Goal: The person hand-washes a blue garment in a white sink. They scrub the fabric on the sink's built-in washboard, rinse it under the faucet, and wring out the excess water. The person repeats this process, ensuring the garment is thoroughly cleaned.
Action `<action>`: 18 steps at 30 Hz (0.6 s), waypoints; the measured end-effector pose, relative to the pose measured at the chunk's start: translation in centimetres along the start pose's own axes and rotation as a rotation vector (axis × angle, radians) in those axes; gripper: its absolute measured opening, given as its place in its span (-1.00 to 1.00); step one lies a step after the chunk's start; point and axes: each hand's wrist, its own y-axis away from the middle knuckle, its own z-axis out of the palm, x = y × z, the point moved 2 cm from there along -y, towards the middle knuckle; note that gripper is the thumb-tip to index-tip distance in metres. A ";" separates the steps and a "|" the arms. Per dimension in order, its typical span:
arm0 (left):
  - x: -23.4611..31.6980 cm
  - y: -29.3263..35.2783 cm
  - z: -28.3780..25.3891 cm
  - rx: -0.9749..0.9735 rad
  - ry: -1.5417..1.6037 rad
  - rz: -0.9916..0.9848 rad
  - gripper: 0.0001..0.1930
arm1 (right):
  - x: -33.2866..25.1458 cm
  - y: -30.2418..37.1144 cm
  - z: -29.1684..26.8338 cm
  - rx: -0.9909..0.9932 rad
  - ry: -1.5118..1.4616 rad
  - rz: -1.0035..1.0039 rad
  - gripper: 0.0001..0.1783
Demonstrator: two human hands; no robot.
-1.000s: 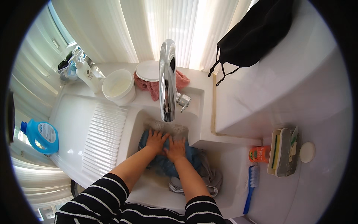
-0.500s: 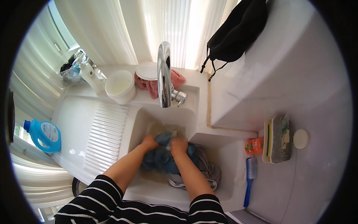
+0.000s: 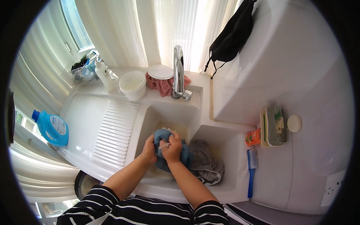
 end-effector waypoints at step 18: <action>-1.5 0.1 0.7 0.164 -0.037 -0.141 -0.56 | -0.2 3.1 0.9 0.040 0.108 0.060 -0.66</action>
